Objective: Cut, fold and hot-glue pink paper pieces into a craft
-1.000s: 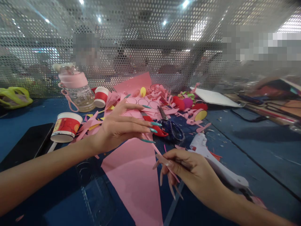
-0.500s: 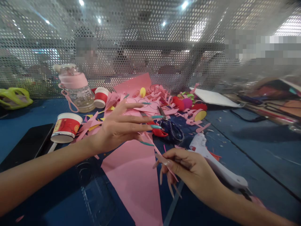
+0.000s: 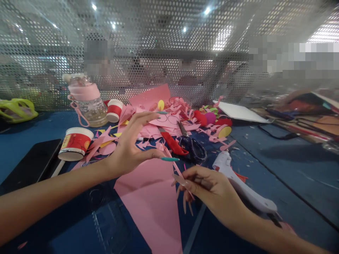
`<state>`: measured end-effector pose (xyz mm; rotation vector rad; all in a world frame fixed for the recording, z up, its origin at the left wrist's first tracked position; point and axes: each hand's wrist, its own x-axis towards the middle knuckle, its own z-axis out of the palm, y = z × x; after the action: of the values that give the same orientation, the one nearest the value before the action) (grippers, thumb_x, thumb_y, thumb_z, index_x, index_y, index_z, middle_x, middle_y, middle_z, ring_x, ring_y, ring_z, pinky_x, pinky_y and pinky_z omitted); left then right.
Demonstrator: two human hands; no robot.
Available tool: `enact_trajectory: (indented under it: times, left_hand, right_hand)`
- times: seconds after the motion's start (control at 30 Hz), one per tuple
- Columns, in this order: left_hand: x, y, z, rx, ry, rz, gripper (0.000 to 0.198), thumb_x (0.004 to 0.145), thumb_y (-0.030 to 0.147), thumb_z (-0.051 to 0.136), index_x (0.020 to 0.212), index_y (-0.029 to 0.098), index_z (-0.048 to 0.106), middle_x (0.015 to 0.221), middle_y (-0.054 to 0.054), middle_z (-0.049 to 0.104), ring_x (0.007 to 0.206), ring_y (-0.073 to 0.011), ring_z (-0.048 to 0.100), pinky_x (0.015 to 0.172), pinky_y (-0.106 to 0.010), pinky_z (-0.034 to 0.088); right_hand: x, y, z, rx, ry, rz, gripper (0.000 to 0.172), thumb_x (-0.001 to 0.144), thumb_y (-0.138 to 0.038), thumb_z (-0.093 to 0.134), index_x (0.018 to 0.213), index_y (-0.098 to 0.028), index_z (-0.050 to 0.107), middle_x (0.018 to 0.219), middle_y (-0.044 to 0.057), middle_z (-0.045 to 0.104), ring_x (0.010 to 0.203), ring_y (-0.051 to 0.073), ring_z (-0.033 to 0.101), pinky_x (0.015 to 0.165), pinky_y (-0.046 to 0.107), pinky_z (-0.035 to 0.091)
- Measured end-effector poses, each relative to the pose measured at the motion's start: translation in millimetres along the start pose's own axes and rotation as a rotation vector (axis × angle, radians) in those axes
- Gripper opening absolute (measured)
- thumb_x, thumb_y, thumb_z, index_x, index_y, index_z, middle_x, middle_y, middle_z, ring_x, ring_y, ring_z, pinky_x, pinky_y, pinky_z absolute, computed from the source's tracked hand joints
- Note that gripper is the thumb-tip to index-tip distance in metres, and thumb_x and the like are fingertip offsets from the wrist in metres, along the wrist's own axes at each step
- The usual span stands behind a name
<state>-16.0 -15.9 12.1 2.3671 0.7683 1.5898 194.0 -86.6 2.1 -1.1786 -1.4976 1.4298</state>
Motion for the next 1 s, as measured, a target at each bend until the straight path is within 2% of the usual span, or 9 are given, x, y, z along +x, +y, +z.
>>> enact_trajectory:
  times: [0.1,0.17,0.23,0.33,0.5,0.83,0.9,1.0]
  left_hand:
    - [-1.5,0.3,1.7,-0.089,-0.088,-0.108,0.072,0.063,0.048,0.074,0.123,0.019,0.046,0.11,-0.01,0.057,0.092,-0.0199,0.059,0.082,-0.036,0.051]
    - [-2.5,1.4,2.7,-0.118,-0.215,-0.215,0.055,0.068,0.043,0.072,0.113,0.017,0.054,0.093,-0.006,0.062,0.074,-0.0145,0.061,0.068,-0.028,0.053]
    - [-2.2,3.5,2.9,-0.138,-0.289,-0.275,0.034,0.074,0.036,0.069,0.1,0.016,0.061,0.081,-0.003,0.064,0.067,-0.0125,0.061,0.059,-0.024,0.052]
    - [0.8,7.6,2.0,-0.211,-0.285,-0.266,0.019,0.078,0.031,0.065,0.089,0.016,0.064,0.075,-0.002,0.066,0.062,-0.0116,0.061,0.055,-0.022,0.051]
    - [4.4,10.8,0.5,-0.26,-0.305,-0.254,0.01,0.078,0.024,0.065,0.083,0.015,0.065,0.07,-0.001,0.066,0.06,-0.0108,0.062,0.057,-0.022,0.051]
    - [1.9,9.1,0.5,-0.317,-0.285,-0.249,0.008,0.077,0.016,0.066,0.084,0.015,0.064,0.072,0.0,0.066,0.06,-0.0096,0.061,0.058,-0.021,0.051]
    - [0.6,6.3,1.3,-0.329,-0.286,-0.278,0.021,0.074,0.019,0.069,0.094,0.016,0.063,0.079,-0.002,0.065,0.066,-0.0111,0.062,0.061,-0.022,0.052]
    - [-5.0,2.5,8.1,-0.429,-0.281,-0.373,0.055,0.067,0.026,0.075,0.116,0.017,0.054,0.095,-0.007,0.064,0.08,-0.016,0.064,0.066,-0.027,0.055]
  right_hand:
    - [-0.4,1.5,-0.2,-0.01,0.014,-0.006,0.032,0.068,-0.046,0.07,0.071,-0.016,0.06,0.057,-0.001,0.06,0.047,0.008,0.055,0.046,0.021,0.047]
    - [-0.2,2.4,-0.5,-0.009,0.016,-0.012,0.031,0.068,-0.046,0.071,0.071,-0.016,0.06,0.056,-0.002,0.059,0.047,0.008,0.055,0.047,0.021,0.047]
    - [0.2,2.8,-0.6,-0.014,0.013,-0.018,0.032,0.068,-0.046,0.07,0.071,-0.016,0.06,0.055,-0.002,0.058,0.047,0.008,0.055,0.047,0.02,0.047]
    - [0.4,1.9,-0.2,-0.027,0.012,-0.019,0.034,0.067,-0.048,0.07,0.07,-0.016,0.061,0.055,-0.001,0.059,0.047,0.008,0.055,0.046,0.02,0.047]
    - [-0.7,0.5,0.2,-0.036,0.009,-0.02,0.034,0.068,-0.049,0.07,0.07,-0.016,0.06,0.054,-0.001,0.058,0.047,0.009,0.054,0.046,0.021,0.047]
    - [-1.0,4.4,-1.1,-0.056,0.0,-0.038,0.029,0.072,-0.044,0.068,0.072,-0.016,0.059,0.054,-0.002,0.058,0.047,0.008,0.055,0.047,0.021,0.047]
    - [-1.5,3.4,-1.1,-0.047,0.009,-0.036,0.029,0.071,-0.044,0.069,0.071,-0.016,0.059,0.055,-0.002,0.058,0.047,0.008,0.055,0.046,0.021,0.046]
    - [-1.8,1.3,-1.6,-0.032,0.049,-0.038,0.03,0.069,-0.043,0.071,0.072,-0.017,0.058,0.056,-0.003,0.058,0.047,0.009,0.055,0.046,0.021,0.046]
